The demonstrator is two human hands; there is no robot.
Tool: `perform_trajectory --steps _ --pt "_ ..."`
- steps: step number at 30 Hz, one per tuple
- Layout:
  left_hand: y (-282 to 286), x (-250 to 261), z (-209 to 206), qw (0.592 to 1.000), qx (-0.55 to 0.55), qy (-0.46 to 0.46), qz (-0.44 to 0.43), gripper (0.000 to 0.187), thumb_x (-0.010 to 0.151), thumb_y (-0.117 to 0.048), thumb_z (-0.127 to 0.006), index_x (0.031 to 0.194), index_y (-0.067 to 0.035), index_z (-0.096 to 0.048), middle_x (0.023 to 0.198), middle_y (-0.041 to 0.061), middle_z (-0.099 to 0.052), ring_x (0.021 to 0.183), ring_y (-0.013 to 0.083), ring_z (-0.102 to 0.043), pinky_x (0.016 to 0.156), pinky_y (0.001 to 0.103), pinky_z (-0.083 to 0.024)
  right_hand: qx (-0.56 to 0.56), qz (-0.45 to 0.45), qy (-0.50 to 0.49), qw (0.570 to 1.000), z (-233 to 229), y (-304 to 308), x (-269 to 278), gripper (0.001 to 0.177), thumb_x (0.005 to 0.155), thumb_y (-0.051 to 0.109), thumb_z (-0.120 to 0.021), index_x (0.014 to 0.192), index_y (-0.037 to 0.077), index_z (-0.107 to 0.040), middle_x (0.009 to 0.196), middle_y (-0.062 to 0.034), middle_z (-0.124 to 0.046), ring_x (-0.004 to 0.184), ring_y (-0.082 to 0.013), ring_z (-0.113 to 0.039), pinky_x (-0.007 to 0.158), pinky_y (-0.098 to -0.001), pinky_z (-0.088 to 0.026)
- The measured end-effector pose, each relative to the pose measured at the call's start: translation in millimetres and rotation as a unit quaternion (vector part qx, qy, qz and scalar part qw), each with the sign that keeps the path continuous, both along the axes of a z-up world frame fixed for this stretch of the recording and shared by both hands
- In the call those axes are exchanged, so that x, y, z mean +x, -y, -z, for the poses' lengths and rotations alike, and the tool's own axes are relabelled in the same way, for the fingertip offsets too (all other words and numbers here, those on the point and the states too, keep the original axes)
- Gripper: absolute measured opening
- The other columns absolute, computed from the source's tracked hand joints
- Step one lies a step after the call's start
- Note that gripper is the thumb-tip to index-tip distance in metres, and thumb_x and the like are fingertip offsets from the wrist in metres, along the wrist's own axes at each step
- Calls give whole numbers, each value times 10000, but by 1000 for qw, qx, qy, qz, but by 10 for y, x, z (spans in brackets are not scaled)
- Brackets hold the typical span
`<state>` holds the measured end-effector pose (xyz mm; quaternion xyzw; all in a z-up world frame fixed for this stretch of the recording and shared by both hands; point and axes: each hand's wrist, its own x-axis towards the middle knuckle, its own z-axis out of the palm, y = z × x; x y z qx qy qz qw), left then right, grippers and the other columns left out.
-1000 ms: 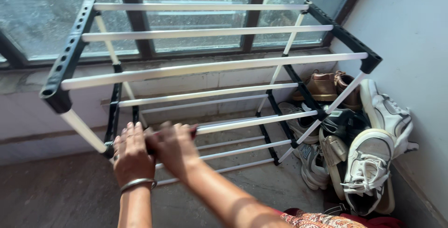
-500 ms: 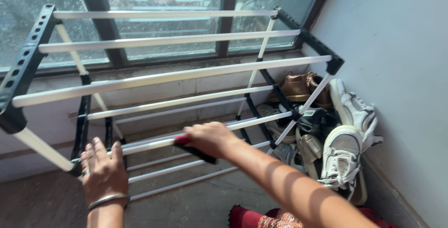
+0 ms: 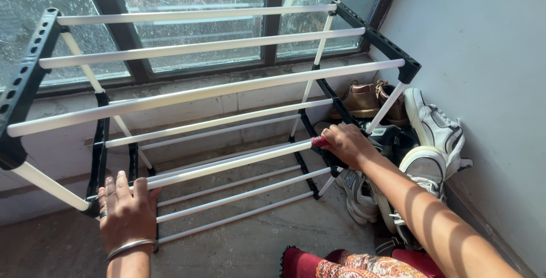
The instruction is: The person wipes the horizontal bars and vertical supports of a white and black drying rack using a small cloth. They systematically clean each bar from one end to the other, then move to the next bar, and finally wipe the vertical supports.
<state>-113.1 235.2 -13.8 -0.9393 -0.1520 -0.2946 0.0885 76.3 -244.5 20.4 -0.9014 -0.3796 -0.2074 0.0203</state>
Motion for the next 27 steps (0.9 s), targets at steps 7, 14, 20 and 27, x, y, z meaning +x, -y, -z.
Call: perform_trajectory --steps 7,14,20,27 --pt "42 -23 -46 1000 11 3 -11 413 965 -550 -578 1101 -171 -670 1364 118 -679 1345 321 -622 1173 470 -497 23 16 58 998 58 -412 -209 254 974 348 -621 1089 139 -535 918 -72 -611 852 -279 -637 792 -458 -477" --pt "76 -21 -76 1000 19 3 -18 393 912 -534 -639 1087 -186 -686 1315 77 -701 1298 280 -642 1168 443 -493 -100 28 28 994 -13 -1412 -482 323 1022 420 -561 1012 98 -562 836 -90 -608 720 -230 -641 652 -405 -512" --pt "31 14 -84 999 24 -27 -7 406 892 -506 -676 1113 -166 -695 1297 62 -711 1200 228 -673 1119 400 -516 -124 30 3 992 -50 -2283 -803 275 1027 358 -555 1079 87 -560 861 -93 -606 741 -224 -637 686 -402 -511" --pt "-78 99 37 998 61 -24 -13 365 948 -263 -652 1296 -154 -666 1359 53 -689 1207 196 -674 1134 361 -508 -66 24 -4 998 110 -3551 -1218 159 987 216 -578 1117 126 -561 971 -95 -611 886 -253 -627 783 -443 -479"
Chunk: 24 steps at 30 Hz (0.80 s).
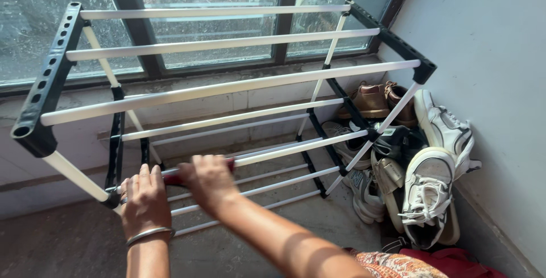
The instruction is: The person wipes the horizontal bars and vertical supports of a white and black drying rack using a small cloth. They systematically clean each bar from one end to the other, then move to the next bar, and finally wipe the vertical supports.
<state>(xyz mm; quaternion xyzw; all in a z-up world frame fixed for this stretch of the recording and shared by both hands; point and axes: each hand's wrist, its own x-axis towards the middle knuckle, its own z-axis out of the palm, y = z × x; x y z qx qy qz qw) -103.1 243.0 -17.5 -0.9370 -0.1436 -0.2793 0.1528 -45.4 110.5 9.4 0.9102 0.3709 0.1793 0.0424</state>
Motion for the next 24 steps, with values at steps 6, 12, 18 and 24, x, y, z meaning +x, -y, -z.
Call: perform_trajectory --steps 6,12,18,24 --pt "16 8 27 998 -30 62 -2 427 973 -162 -619 1395 -107 -643 1389 83 -675 1219 239 -671 1077 354 -549 88 -62 96 990 91 -248 -76 271 849 250 -655 1097 158 -594 935 -67 -625 835 -232 -651 786 -424 -505" --pt "11 -6 26 998 -2 53 -25 394 1007 -135 -604 1397 -154 -655 1385 73 -683 1204 236 -681 963 329 -612 49 -117 149 981 1 628 337 237 958 366 -646 937 134 -603 734 -22 -592 624 -180 -644 542 -354 -477" --pt "-12 -18 46 999 -22 46 -11 309 1015 -110 -604 1312 -146 -685 1402 114 -678 1227 246 -687 1013 342 -597 -84 -89 157 980 -121 1790 703 252 1095 308 -566 932 117 -586 741 -19 -577 595 -136 -607 520 -305 -472" --pt "12 -45 -29 999 -24 12 -18 209 996 -140 -620 1187 -116 -703 1400 126 -672 1252 245 -682 1092 345 -565 -36 -41 123 991 -118 2880 978 109 929 192 -574 966 89 -568 800 -74 -583 717 -250 -636 643 -408 -490"
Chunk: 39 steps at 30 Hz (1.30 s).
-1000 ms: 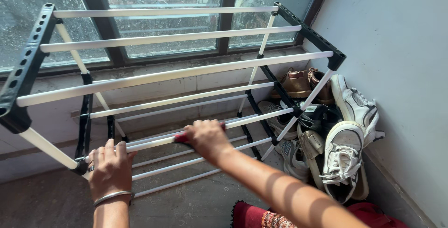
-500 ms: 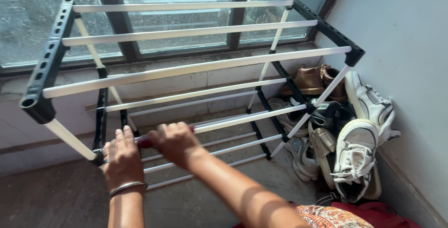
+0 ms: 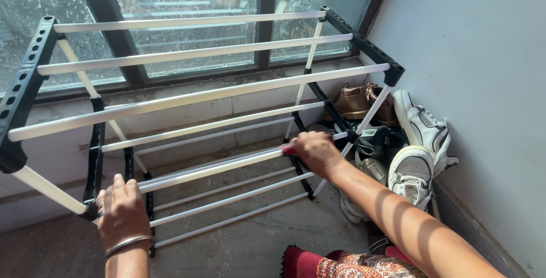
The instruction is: The person wipes the horizontal bars and vertical supports of a white and black drying rack using a small cloth. They systematically clean each bar from one end to the other, then move to the next bar, and finally wipe the vertical supports.
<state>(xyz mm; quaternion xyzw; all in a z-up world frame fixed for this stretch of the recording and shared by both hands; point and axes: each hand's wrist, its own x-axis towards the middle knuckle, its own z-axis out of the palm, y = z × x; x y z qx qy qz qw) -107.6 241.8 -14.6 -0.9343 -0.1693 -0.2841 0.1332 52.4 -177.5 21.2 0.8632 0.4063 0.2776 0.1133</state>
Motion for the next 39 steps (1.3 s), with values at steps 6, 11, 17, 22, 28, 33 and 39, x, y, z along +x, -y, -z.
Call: perform_trajectory --steps 6,11,17,22,28,33,39 --pt "-4 49 47 1000 2 -14 -24 167 1012 -183 -626 1150 -130 -704 1411 107 -673 1278 239 -674 1120 347 -553 162 -88 -63 981 -116 522 12 173 948 86 -608 1119 55 -608 979 -111 -669 881 -325 -669 823 -445 -531" --pt "60 31 2 999 -30 21 19 214 1000 -166 -624 1196 -149 -707 1388 98 -687 1277 254 -671 1104 382 -547 352 -111 -161 915 -261 605 -350 286 973 51 -600 1258 59 -625 1198 -134 -709 1076 -314 -712 933 -361 -573" --pt "732 436 -178 963 -123 -3 242 476 797 -219 -651 1270 -170 -666 1215 100 -723 1164 253 -689 1126 460 -513 724 176 -403 531 -98 1292 -818 398 1018 185 -595 1404 93 -617 1183 -143 -712 964 -357 -648 835 -429 -523" --pt "1714 851 -425 894 -263 -233 278 583 944 -514 -588 1408 -163 -551 1246 116 -687 1165 246 -677 1030 410 -494 872 57 -379 305 -218 2072 -689 423 1019 283 -466 1416 160 -545 1311 -67 -681 1197 -251 -650 1039 -460 -513" --pt "2880 1503 -611 863 -273 -225 361 581 1017 -506 -408 1443 -121 -496 1094 161 -740 1106 297 -681 1200 518 -288 817 77 -442 363 -359 2103 481 385 1070 258 -471 1431 141 -538 1308 -88 -654 1159 -254 -652 978 -472 -549" --pt "3440 1892 -605 860 -352 -241 281 521 1069 -463 -341 1303 -72 -593 1045 187 -748 1042 368 -704 1136 535 -381 626 119 -608 474 -249 1612 1000 373 961 99 -608 1329 47 -636 1110 -81 -725 940 -200 -688 784 -376 -584" --pt "3611 2054 -588 817 -406 -330 244 495 1038 -364 -357 1081 -78 -758 1135 198 -729 1080 369 -696 1004 480 -523 432 145 -600 657 -519 1409 1133 404 792 31 -754 1196 31 -734 1070 -81 -784 973 -168 -719 898 -297 -564"
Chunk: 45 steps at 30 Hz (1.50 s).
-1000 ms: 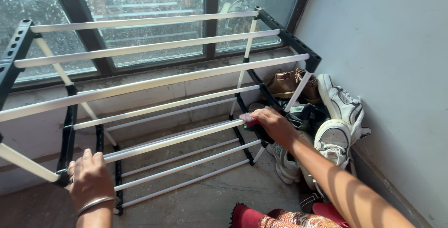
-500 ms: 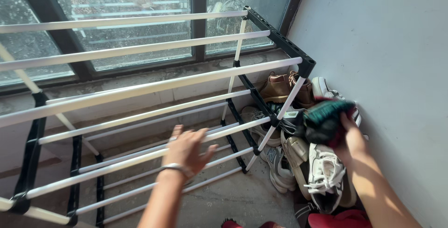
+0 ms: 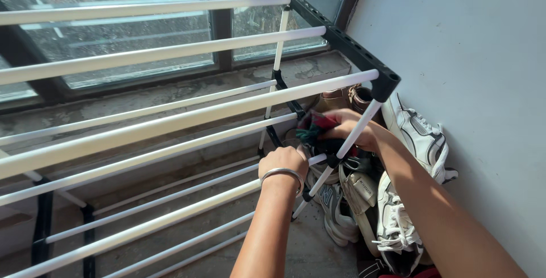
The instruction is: The person wipes the horizontal bars and vertical supports of a white and black drying rack using a small cloth. They systematically clean each bar from one end to the other, then move to the next bar, and finally wipe the vertical supports.
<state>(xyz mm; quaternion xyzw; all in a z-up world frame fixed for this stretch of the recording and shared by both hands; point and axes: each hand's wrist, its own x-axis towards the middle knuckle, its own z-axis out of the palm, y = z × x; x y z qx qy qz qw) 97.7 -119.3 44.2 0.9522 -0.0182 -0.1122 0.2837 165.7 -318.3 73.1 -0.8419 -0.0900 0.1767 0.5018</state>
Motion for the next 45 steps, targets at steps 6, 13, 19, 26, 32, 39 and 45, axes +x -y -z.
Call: perform_trajectory --steps 6,13,19,26,32,39,45 --pt "-40 16 -17 999 16 -18 27 456 994 -276 -368 1042 -90 -781 1123 203 -732 1053 355 -715 951 464 -554 -103 91 248 959 139 -315 389 384 779 130 -810 1154 67 -756 1091 -75 -790 1014 -142 -726 937 -305 -525" --pt "-58 -61 -80 999 5 33 -26 457 1003 -302 -397 944 -55 -777 991 219 -754 962 369 -738 905 478 -570 -171 -42 161 971 186 105 489 285 759 132 -818 1021 29 -773 908 -76 -787 847 -131 -672 820 -280 -518" --pt "-63 -149 -41 982 39 180 -46 329 896 -323 -561 1038 -73 -721 1143 122 -667 1193 296 -548 1039 539 -399 -294 -159 20 942 -183 804 441 212 767 74 -722 971 32 -761 831 -54 -717 766 -134 -665 691 -299 -542" --pt "-178 58 101 945 116 289 -98 874 748 -392 -664 1521 -142 -341 1529 144 -334 1472 324 -176 1170 561 -69 12 130 257 958 -352 315 433 289 1030 222 -537 1263 123 -676 1023 -48 -722 962 -179 -694 859 -339 -568" --pt "-205 152 77 975 116 153 -108 880 797 -431 -625 1540 -108 -282 1584 126 -289 1508 319 -132 1191 579 88 -160 -3 449 879 394 -279 686 205 886 122 -682 1086 77 -669 1032 -96 -707 1027 -259 -699 919 -368 -547" --pt "-232 103 -67 988 45 101 -104 844 801 -390 -628 1536 -113 -320 1553 118 -372 1501 313 -203 1193 634 12 -179 -69 500 844 395 -534 1454 442 785 3 -646 1169 182 -769 1152 -64 -623 1023 -257 -678 927 -379 -571" --pt "-226 151 -49 988 60 97 -103 808 816 -387 -624 1525 -122 -343 1539 135 -379 1505 337 -189 1171 660 26 -330 -113 549 760 162 -684 1240 365 820 29 -673 1072 252 -814 1209 -56 -613 1023 -336 -650 891 -459 -536"
